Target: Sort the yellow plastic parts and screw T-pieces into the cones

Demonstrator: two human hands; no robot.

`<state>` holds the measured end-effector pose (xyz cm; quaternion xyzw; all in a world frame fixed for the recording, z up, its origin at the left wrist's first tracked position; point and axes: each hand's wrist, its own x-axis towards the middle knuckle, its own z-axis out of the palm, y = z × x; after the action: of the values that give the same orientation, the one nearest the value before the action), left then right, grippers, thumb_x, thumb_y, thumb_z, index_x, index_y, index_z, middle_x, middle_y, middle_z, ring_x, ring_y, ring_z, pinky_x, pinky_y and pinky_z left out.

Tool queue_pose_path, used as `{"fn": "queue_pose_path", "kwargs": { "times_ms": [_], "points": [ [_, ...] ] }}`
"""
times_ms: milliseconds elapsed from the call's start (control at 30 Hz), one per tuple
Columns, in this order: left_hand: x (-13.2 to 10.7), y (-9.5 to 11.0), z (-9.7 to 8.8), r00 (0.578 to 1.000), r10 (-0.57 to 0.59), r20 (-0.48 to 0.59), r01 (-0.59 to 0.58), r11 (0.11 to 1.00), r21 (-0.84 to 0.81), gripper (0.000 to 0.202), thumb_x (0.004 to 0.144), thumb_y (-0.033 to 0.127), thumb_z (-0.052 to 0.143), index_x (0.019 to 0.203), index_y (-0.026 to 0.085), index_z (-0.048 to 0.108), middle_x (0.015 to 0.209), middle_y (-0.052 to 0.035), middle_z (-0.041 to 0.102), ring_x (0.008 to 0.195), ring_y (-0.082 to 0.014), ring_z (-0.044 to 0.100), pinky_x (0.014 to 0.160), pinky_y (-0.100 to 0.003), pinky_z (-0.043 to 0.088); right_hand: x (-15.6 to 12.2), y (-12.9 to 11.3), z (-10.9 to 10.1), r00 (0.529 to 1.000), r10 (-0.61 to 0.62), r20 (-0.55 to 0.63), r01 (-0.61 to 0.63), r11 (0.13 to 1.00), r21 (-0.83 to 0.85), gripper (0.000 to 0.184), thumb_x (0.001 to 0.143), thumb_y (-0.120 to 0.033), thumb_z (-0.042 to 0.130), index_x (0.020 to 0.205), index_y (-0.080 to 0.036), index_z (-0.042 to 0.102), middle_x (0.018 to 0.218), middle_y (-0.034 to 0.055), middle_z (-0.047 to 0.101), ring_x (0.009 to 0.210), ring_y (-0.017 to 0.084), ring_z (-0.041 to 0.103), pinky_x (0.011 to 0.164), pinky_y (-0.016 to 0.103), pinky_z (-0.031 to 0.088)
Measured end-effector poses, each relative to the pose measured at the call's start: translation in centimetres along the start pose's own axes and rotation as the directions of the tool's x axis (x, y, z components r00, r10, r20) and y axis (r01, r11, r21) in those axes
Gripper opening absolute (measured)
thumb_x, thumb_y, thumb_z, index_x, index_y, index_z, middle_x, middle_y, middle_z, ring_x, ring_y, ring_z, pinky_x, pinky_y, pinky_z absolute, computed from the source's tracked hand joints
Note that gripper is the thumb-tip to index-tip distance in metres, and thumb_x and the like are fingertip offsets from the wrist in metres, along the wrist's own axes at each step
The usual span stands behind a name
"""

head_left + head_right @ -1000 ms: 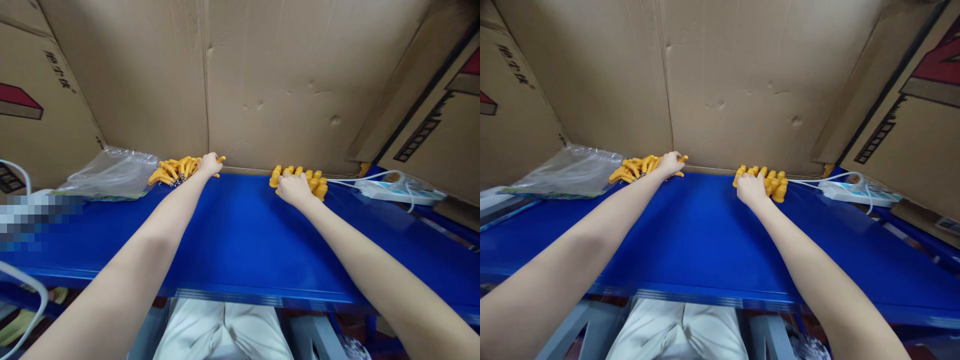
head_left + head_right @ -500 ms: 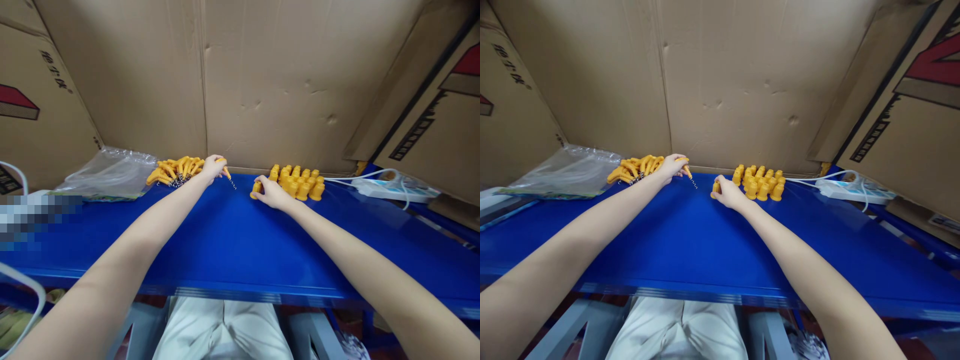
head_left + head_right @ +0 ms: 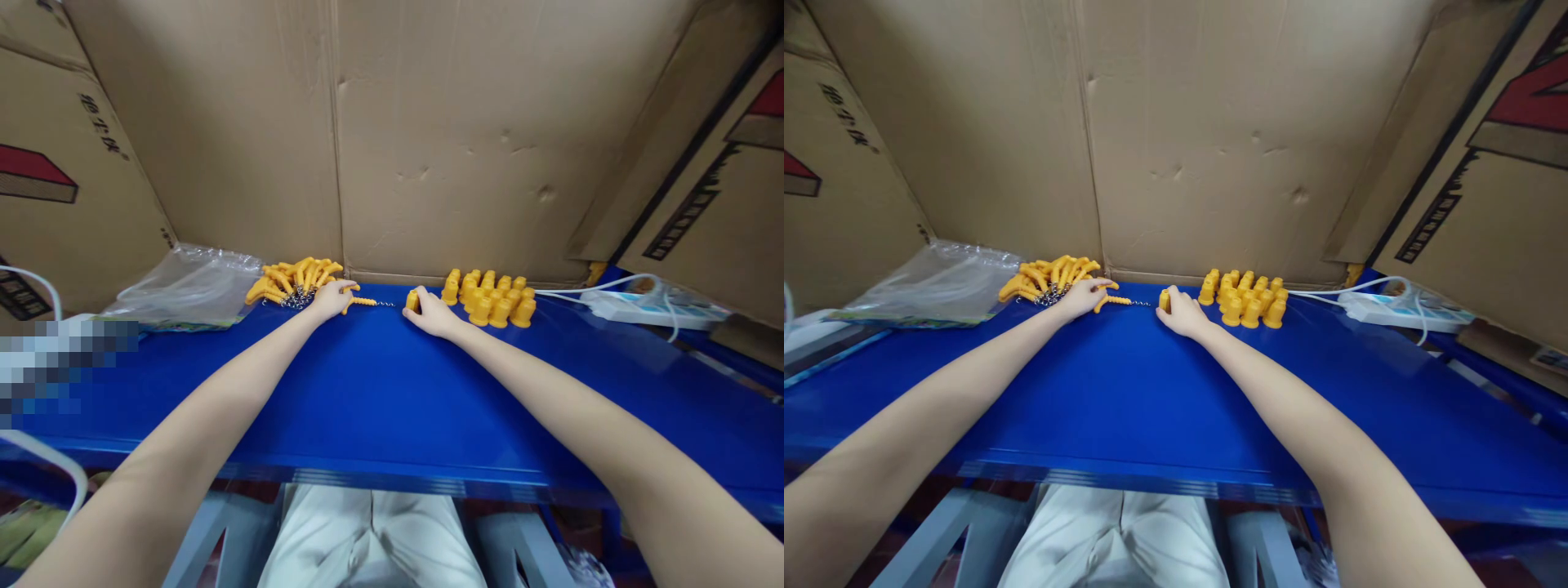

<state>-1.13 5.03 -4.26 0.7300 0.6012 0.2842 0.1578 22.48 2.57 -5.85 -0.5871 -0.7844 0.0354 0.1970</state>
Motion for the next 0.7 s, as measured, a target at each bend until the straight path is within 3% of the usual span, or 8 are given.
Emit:
{"fn": "queue_pose_path", "kwargs": {
  "times_ms": [100, 167, 233, 333, 433, 567, 700],
  "points": [
    [-0.4, -0.4, 0.2, 0.980, 0.194, 0.041, -0.194, 0.902, 0.385, 0.040, 0.092, 0.034, 0.042, 0.120, 0.020, 0.067, 0.110, -0.0074, 0.071, 0.101, -0.0225, 0.065, 0.092, -0.034, 0.049, 0.7, 0.2, 0.6, 0.999, -0.006, -0.034, 0.006, 1.000, -0.006, 0.037, 0.089, -0.037, 0.052, 0.117, -0.015, 0.047, 0.109, 0.0163, 0.065, 0.100, 0.028, 0.061, 0.084, 0.037, 0.044],
    [-0.7, -0.3, 0.3, 0.966, 0.240, 0.099, -0.257, 0.821, 0.510, 0.045, 0.092, 0.047, 0.040, 0.115, 0.021, 0.068, 0.128, -0.0080, 0.063, 0.112, -0.0273, 0.062, 0.095, -0.038, 0.047, 1.0, 0.6, 0.9, 0.999, -0.015, -0.049, 0.016, 1.000, 0.026, 0.035, 0.088, -0.036, 0.052, 0.116, -0.016, 0.048, 0.107, 0.0149, 0.066, 0.098, 0.027, 0.062, 0.084, 0.037, 0.045],
    [-0.9, -0.2, 0.3, 0.964, 0.229, 0.134, -0.265, 0.796, 0.544, 0.051, 0.090, 0.056, 0.039, 0.116, 0.021, 0.067, 0.130, -0.0085, 0.062, 0.113, -0.0296, 0.061, 0.095, -0.040, 0.047, 1.2, 1.0, 1.1, 0.998, -0.012, -0.058, 0.016, 0.997, 0.073, 0.031, 0.088, -0.036, 0.053, 0.112, -0.016, 0.050, 0.103, 0.0132, 0.067, 0.095, 0.026, 0.063, 0.083, 0.036, 0.045],
    [-1.1, 0.1, 0.3, 0.971, 0.194, 0.141, -0.240, 0.793, 0.560, 0.050, 0.089, 0.056, 0.040, 0.115, 0.022, 0.064, 0.119, -0.0076, 0.068, 0.110, -0.0288, 0.063, 0.093, -0.038, 0.046, 1.4, 1.7, 1.3, 0.997, -0.010, -0.072, 0.019, 0.991, 0.130, 0.029, 0.088, -0.036, 0.055, 0.108, -0.016, 0.054, 0.099, 0.0117, 0.068, 0.091, 0.025, 0.064, 0.081, 0.036, 0.047],
    [-1.2, 0.1, 0.1, 0.969, 0.196, 0.154, -0.248, 0.793, 0.556, 0.043, 0.089, 0.053, 0.042, 0.110, 0.023, 0.065, 0.112, -0.0062, 0.070, 0.105, -0.0279, 0.064, 0.090, -0.037, 0.047, 1.3, 2.1, 1.5, 0.990, -0.044, -0.130, 0.064, 0.985, 0.158, 0.036, 0.088, -0.028, 0.053, 0.122, -0.016, 0.053, 0.110, 0.0113, 0.068, 0.099, 0.025, 0.063, 0.084, 0.036, 0.047],
    [-1.4, 0.1, 0.2, 0.961, 0.233, 0.149, -0.276, 0.789, 0.548, 0.039, 0.089, 0.051, 0.041, 0.106, 0.023, 0.064, 0.108, -0.0063, 0.070, 0.103, -0.0279, 0.065, 0.087, -0.037, 0.048, 0.7, 1.8, 1.3, 0.978, -0.061, -0.198, 0.066, 0.998, 0.018, 0.053, 0.086, -0.015, 0.049, 0.138, -0.017, 0.046, 0.127, 0.0132, 0.062, 0.114, 0.029, 0.055, 0.091, 0.043, 0.042],
    [-1.8, 0.1, 0.3, 0.950, 0.276, 0.144, -0.308, 0.777, 0.548, 0.037, 0.091, 0.048, 0.040, 0.107, 0.023, 0.062, 0.110, -0.0072, 0.069, 0.103, -0.0275, 0.064, 0.085, -0.036, 0.048, -0.1, 1.0, 0.9, 0.976, -0.122, -0.183, 0.098, 0.986, -0.136, 0.040, 0.086, -0.013, 0.047, 0.124, -0.014, 0.058, 0.121, 0.0137, 0.065, 0.111, 0.030, 0.052, 0.090, 0.043, 0.037]
  ]
}}
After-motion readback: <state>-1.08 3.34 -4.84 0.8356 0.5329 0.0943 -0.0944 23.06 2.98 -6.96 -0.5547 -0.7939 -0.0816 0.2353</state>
